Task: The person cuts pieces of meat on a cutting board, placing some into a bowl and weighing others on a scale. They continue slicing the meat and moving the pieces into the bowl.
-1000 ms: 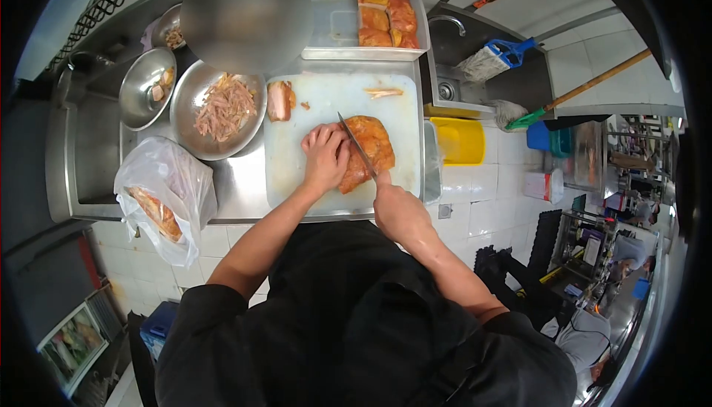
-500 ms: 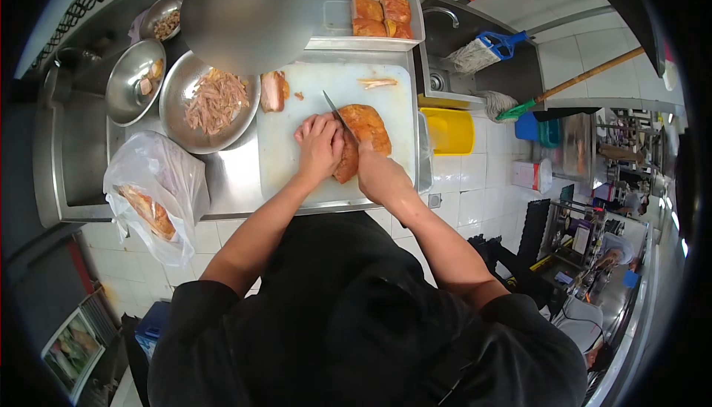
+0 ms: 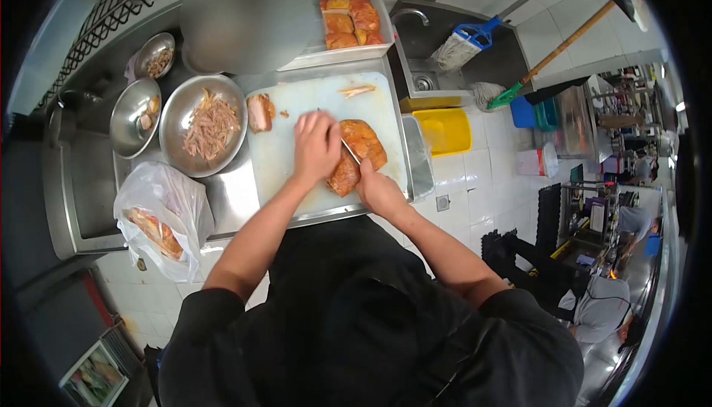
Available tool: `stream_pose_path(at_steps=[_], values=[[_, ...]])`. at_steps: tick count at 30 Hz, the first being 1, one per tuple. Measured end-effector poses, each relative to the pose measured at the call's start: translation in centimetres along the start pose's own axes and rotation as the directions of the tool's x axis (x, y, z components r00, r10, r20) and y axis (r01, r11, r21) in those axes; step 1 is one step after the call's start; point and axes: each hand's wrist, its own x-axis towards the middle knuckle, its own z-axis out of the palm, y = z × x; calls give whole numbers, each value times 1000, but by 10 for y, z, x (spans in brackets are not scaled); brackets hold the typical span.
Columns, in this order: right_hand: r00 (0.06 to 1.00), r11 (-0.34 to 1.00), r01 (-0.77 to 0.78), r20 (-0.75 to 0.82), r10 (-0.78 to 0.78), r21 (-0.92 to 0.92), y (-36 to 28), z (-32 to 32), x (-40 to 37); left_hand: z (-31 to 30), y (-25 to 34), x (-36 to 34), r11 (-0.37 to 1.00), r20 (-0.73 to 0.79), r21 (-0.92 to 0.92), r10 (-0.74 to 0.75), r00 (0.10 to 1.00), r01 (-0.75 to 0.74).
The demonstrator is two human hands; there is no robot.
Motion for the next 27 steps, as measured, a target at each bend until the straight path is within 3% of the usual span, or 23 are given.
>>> stream_pose_path(at_steps=[1, 2, 4, 5, 7, 9, 12, 14, 17, 21, 24, 26, 27], values=[[1000, 1000, -8, 2, 8, 5, 3, -1, -2, 2, 8, 15, 992, -29, -25, 126, 992, -127], [1000, 1000, 10, 28, -10, 8, 4, -4, -2, 10, 7, 27, 992, -21, -24, 123, 992, -123], [999, 999, 24, 46, -25, 29, 1, -9, -10, 22, 4, 49, 870, 390, 212, 341, 855, -444], [999, 997, 11, 46, -14, 73, -1, -15, -20, 19, 6, 50, 867, 573, 262, 213, 792, -423], [999, 992, -8, 51, 1, 125, -5, -27, -35, 24, -1, 53, 893, 597, 257, 153, 787, -369], [985, 993, -116, 129, 114, 7, -7, -32, -47, 25, -1, 52, 918, 632, 249, 88, 770, -309], [994, 995, -95, 56, 93, 41, 12, -3, -41, 30, 4, 53, 914, 644, 274, 58, 763, -300], [993, 992, -102, 62, 98, 68, 24, 10, -40, 37, 10, 44, 834, 626, 358, 119, 770, -420], [995, 993, -82, 56, 77, 84, 26, 2, -37, 38, 3, 49, 898, 565, 306, 96, 820, -316], [998, 992, -61, 17, 59, 110, 40, 21, -34, 37, 7, 45, 857, 597, 337, 126, 792, -390], [1000, 995, 13, 6, -14, 104, 52, 22, -32, 37, -5, 50, 900, 459, 243, 223, 860, -362], [999, 998, 30, -21, -29, 46, 63, 13, -26, 19, -13, 46, 957, 246, -221, 241, 939, -188], [999, 999, 38, -26, -38, -11, 66, 11, -24, 0, -12, 42, 959, 255, -212, 241, 937, -189]])
